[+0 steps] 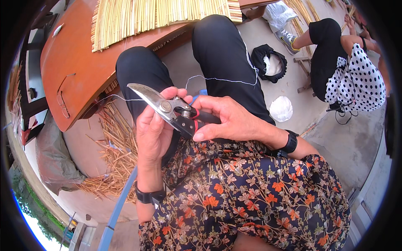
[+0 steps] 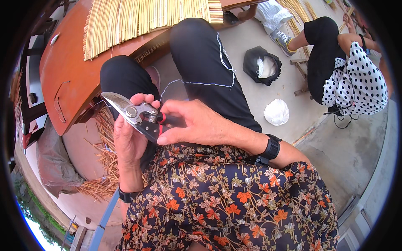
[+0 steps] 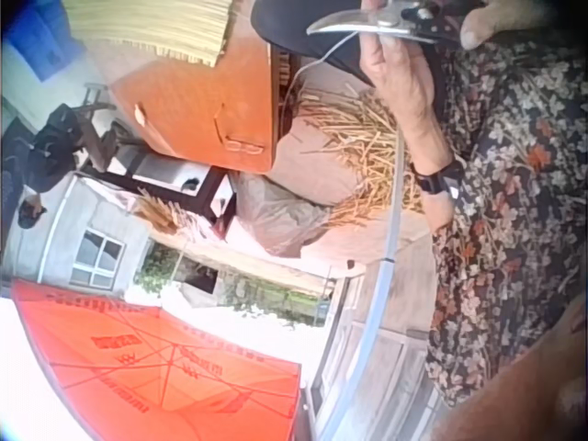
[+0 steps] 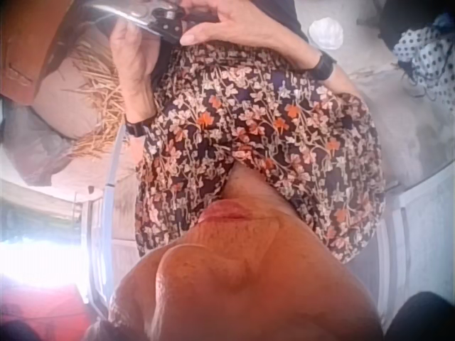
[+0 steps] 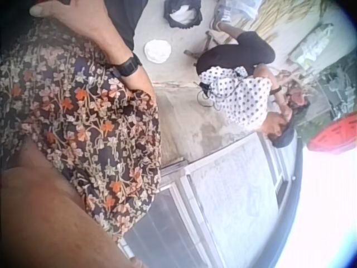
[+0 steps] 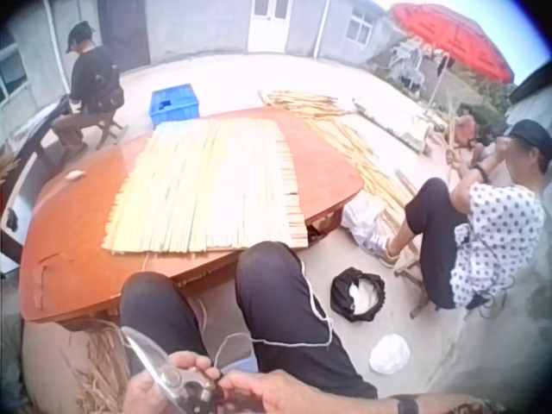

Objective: The person threads a needle and uses it to bind together long straw stalks on a table to create a woven mat. The person pulls thread through the material and uses shears to trim the thread after securing a section.

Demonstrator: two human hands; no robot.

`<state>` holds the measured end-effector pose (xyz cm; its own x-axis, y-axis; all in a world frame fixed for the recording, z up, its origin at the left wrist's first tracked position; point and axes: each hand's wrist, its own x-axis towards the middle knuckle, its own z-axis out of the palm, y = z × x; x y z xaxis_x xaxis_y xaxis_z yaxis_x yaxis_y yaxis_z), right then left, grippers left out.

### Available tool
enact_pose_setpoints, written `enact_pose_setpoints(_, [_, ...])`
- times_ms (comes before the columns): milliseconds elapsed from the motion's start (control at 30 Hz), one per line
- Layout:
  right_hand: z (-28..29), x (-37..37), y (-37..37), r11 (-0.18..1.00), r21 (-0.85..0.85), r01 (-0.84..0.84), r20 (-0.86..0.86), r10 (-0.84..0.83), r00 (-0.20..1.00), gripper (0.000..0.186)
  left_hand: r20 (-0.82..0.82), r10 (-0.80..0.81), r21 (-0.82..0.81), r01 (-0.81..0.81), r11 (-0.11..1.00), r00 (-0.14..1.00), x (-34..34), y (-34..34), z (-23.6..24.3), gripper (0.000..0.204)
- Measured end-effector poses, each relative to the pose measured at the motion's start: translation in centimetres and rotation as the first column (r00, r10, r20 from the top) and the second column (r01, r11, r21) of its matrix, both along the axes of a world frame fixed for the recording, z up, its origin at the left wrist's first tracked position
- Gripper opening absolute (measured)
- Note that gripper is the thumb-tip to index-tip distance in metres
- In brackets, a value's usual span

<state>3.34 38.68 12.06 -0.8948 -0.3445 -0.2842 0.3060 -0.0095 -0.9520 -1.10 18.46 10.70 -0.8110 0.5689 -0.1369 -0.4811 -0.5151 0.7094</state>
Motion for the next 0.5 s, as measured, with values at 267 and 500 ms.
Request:
enact_pose_setpoints(267, [0.6, 0.4, -0.3, 0.997, -0.046, 0.056, 0.020, -0.055, 0.998, 0.041, 0.044, -0.011, 0.015, 0.011, 1.000, 0.999, -0.1, 0.5, 0.6, 0.058])
enact_pose_setpoints(500, [1.2, 0.3, -0.3, 0.994, 0.010, 0.111, 0.027, -0.112, 0.993, 0.043, 0.082, -0.010, 0.059, 0.005, 0.998, 0.997, -0.3, 0.9, 1.5, 0.058])
